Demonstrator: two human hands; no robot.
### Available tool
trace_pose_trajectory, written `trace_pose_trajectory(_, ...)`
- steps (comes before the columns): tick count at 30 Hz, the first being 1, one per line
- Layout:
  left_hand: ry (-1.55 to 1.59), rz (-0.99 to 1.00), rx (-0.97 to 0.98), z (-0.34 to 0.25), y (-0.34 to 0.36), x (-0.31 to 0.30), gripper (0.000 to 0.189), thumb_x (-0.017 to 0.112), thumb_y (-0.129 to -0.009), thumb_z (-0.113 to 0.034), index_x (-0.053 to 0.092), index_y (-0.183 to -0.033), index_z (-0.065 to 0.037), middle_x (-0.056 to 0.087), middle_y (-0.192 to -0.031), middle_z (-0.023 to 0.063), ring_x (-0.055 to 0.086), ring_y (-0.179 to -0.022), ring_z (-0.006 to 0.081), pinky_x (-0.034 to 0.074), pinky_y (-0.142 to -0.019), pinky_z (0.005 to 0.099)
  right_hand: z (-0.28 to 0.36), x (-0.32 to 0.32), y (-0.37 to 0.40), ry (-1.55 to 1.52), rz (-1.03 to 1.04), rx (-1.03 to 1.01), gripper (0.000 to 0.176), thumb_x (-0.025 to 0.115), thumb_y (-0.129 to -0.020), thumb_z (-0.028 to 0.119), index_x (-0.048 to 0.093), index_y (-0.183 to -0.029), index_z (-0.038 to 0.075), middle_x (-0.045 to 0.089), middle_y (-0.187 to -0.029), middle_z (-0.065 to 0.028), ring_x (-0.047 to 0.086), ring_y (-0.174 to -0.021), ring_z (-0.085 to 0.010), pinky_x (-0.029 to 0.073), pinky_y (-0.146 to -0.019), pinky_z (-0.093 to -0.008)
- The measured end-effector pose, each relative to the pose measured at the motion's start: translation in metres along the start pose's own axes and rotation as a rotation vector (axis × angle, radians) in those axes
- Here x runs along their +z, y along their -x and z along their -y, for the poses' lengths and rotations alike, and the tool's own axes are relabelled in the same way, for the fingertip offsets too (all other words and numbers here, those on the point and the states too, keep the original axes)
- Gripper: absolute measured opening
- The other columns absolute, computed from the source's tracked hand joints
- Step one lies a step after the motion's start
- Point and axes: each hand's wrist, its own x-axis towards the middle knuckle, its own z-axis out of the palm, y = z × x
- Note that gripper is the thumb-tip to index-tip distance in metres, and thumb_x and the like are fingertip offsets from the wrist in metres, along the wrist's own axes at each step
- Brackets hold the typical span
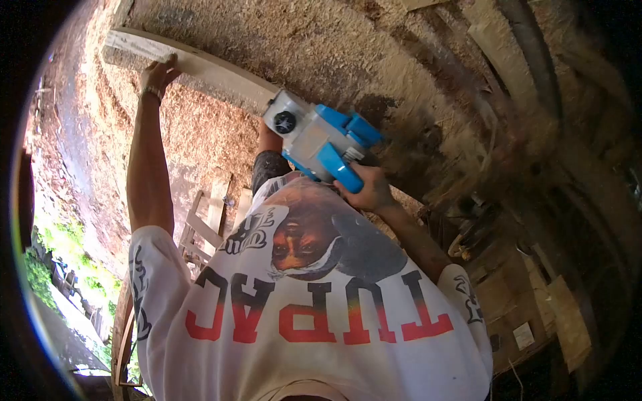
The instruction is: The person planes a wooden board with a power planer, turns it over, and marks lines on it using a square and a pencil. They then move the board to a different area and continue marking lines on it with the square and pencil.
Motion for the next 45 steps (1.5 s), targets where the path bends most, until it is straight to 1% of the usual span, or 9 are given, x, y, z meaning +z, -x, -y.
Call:
trace_pose_trajectory(7,0.047,0.031,0.082,-0.004,0.015,0.004,0.026,0.078,-0.092,-0.005,0.068,-0.115,0.003,0.072,-0.11,0.0127,0.072,-0.09,0.0203,0.065,-0.075,0.0335,0.076,0.032,-0.084,0.051,-0.044,-0.086,0.03,0.079,-0.087,0.03,0.067,-0.093,0.002,0.069,-0.078,-0.0216,0.072,-0.073,-0.04,0.055,-0.066,-0.0467)
trace_pose_trajectory(15,-0.194,0.282,0.021,-0.034,0.016,-0.03,0.05,0.082,-0.09,-0.044,0.074,-0.114,-0.001,0.077,-0.104,0.0077,0.074,-0.095,0.0182,0.059,-0.083,0.034,0.168,0.067,-0.188,0.012,-0.041,-0.124,0.035,0.078,-0.087,0.034,0.07,-0.091,0.0,0.071,-0.077,-0.0214,0.074,-0.074,-0.037,0.055,-0.063,-0.0436)
trace_pose_trajectory(23,0.231,0.059,0.085,-0.053,0.01,-0.1,0.057,0.046,-0.109,-0.052,0.062,-0.141,-0.006,0.062,-0.143,0.0163,0.066,-0.114,0.0256,0.055,-0.096,0.0413,0.264,0.103,-0.287,0.062,-0.055,-0.229,0.036,0.078,-0.088,0.035,0.071,-0.091,-0.001,0.073,-0.074,-0.0192,0.075,-0.073,-0.0359,0.057,-0.068,-0.044)
trace_pose_trajectory(24,0.156,-0.021,0.092,-0.057,0.028,-0.106,0.057,0.04,-0.111,-0.046,0.061,-0.142,-0.003,0.068,-0.135,0.0206,0.071,-0.115,0.0282,0.06,-0.095,0.0398,0.277,0.115,-0.3,0.075,-0.085,-0.26,0.038,0.077,-0.088,0.037,0.072,-0.089,0.0,0.072,-0.069,-0.0156,0.074,-0.069,-0.0336,0.057,-0.067,-0.0433)
trace_pose_trajectory(32,0.212,-0.096,-0.186,0.092,0.074,-0.134,0.056,0.043,-0.111,-0.047,0.062,-0.142,-0.005,0.071,-0.13,0.0177,0.072,-0.106,0.0254,0.059,-0.086,0.0363,0.366,0.164,-0.389,-0.008,-0.082,-0.427,0.037,0.071,-0.09,0.044,0.068,-0.075,0.011,0.068,-0.061,-0.007,0.064,-0.051,-0.0177,0.055,-0.05,-0.0383)
trace_pose_trajectory(38,0.264,-0.05,-0.32,0.164,0.109,-0.107,0.056,0.044,-0.111,-0.05,0.064,-0.138,-0.006,0.072,-0.129,0.011,0.072,-0.104,0.0222,0.057,-0.082,0.0359,0.411,0.193,-0.466,-0.009,-0.105,-0.463,0.039,0.075,-0.09,0.042,0.071,-0.084,0.004,0.07,-0.067,-0.0102,0.067,-0.053,-0.0218,0.058,-0.049,-0.0369)
trace_pose_trajectory(43,0.223,0.001,-0.179,0.129,0.117,-0.094,0.055,0.043,-0.111,-0.049,0.066,-0.136,-0.005,0.073,-0.125,0.0125,0.073,-0.099,0.021,0.056,-0.075,0.0335,0.401,0.187,-0.459,0.038,-0.132,-0.433,0.051,0.072,-0.091,0.051,0.073,-0.099,0.001,0.074,-0.076,-0.0154,0.074,-0.064,-0.0249,0.06,-0.056,-0.041)
trace_pose_trajectory(44,0.195,0.053,-0.159,0.112,0.116,-0.095,0.061,0.044,-0.109,-0.055,0.061,-0.143,-0.006,0.068,-0.134,0.0148,0.07,-0.111,0.027,0.055,-0.092,0.0415,0.389,0.176,-0.432,-0.04,-0.103,-0.439,0.053,0.072,-0.091,0.051,0.073,-0.103,0.0,0.075,-0.079,-0.0162,0.075,-0.067,-0.0267,0.061,-0.058,-0.042)
trace_pose_trajectory(45,0.23,0.052,-0.106,0.107,0.11,-0.092,0.059,0.045,-0.11,-0.053,0.061,-0.142,-0.006,0.069,-0.133,0.014,0.07,-0.108,0.0252,0.056,-0.091,0.0402,0.369,0.161,-0.398,-0.051,-0.106,-0.461,0.054,0.071,-0.092,0.052,0.072,-0.108,0.0,0.076,-0.082,-0.0164,0.075,-0.071,-0.0283,0.061,-0.062,-0.0427)
